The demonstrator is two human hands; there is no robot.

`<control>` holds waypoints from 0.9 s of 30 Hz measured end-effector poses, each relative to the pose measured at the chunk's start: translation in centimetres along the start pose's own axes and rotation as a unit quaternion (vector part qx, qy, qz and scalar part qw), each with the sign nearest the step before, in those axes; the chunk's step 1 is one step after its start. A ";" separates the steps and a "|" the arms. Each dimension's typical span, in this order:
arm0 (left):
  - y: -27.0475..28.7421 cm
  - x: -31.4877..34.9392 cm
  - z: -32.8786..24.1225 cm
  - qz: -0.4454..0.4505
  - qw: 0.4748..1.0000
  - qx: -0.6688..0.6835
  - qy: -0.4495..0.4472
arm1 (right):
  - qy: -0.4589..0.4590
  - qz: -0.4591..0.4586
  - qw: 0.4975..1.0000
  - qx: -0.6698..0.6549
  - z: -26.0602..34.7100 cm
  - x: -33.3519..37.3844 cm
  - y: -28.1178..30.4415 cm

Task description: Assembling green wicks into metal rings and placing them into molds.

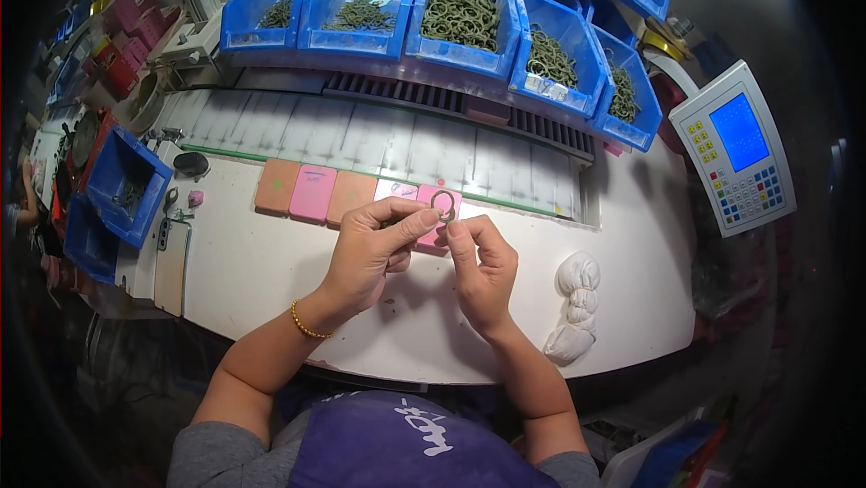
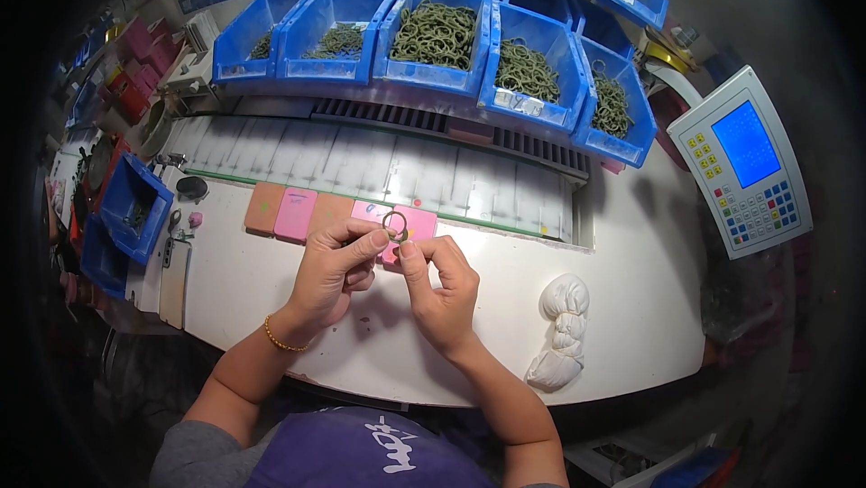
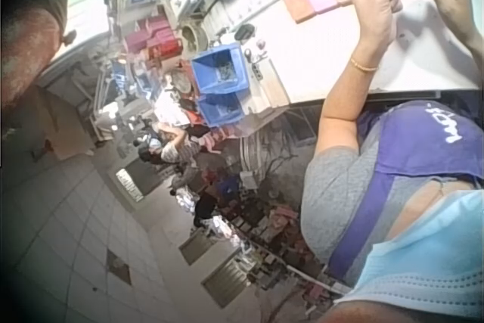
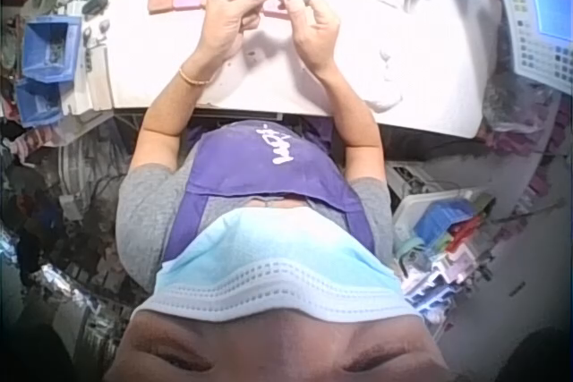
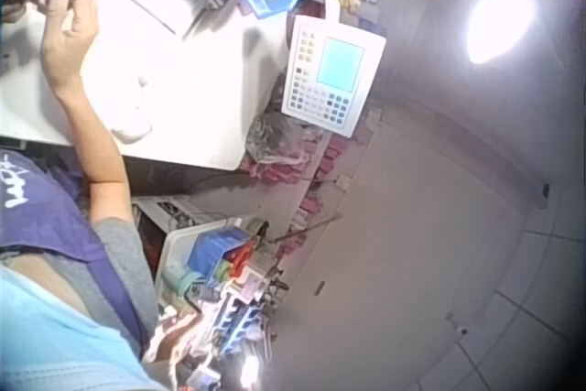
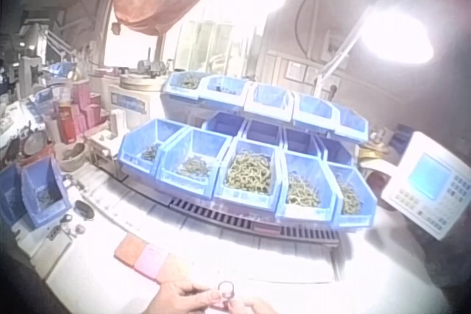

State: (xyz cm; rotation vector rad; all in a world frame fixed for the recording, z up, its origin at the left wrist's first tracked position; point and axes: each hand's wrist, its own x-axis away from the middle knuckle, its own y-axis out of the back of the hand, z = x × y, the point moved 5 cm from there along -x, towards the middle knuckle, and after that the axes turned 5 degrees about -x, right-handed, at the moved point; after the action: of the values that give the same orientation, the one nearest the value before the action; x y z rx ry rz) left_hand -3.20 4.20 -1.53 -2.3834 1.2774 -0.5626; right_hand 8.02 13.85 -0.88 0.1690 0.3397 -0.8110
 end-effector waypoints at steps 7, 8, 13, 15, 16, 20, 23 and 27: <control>0.1 0.0 0.2 -0.001 1.000 0.000 0.000 | -0.006 -0.001 1.000 0.002 -0.2 0.1 0.0; 0.1 0.0 0.2 0.000 1.000 0.000 0.000 | -0.006 -0.001 1.000 0.002 -0.3 0.1 0.0; -0.1 0.2 -0.2 -0.023 0.998 -0.037 -0.038 | 0.049 -0.005 0.998 0.026 0.1 -0.3 -0.2; -0.1 0.1 -0.3 -0.021 0.998 -0.036 -0.043 | 0.060 -0.004 0.998 0.035 0.3 -0.4 -0.2; -0.1 0.1 -0.4 -0.019 0.998 -0.035 -0.047 | 0.071 -0.003 0.996 0.045 0.5 -0.4 -0.2; 0.0 0.1 -0.5 -0.010 0.998 -0.042 -0.046 | 0.080 -0.007 0.995 0.053 0.5 -0.5 -0.1; 0.3 0.0 0.5 -0.001 0.992 0.101 0.073 | 0.103 -0.021 0.991 0.085 0.9 -1.0 0.6; 0.6 -0.8 2.0 0.075 0.961 0.238 0.122 | 0.287 -0.053 0.911 0.293 4.1 -4.6 0.6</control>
State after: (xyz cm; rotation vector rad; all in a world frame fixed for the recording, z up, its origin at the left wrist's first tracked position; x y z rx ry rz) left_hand -2.97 4.81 -3.66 -1.8488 1.2355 -1.0126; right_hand 6.47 16.31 4.62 0.9732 0.6554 -0.9469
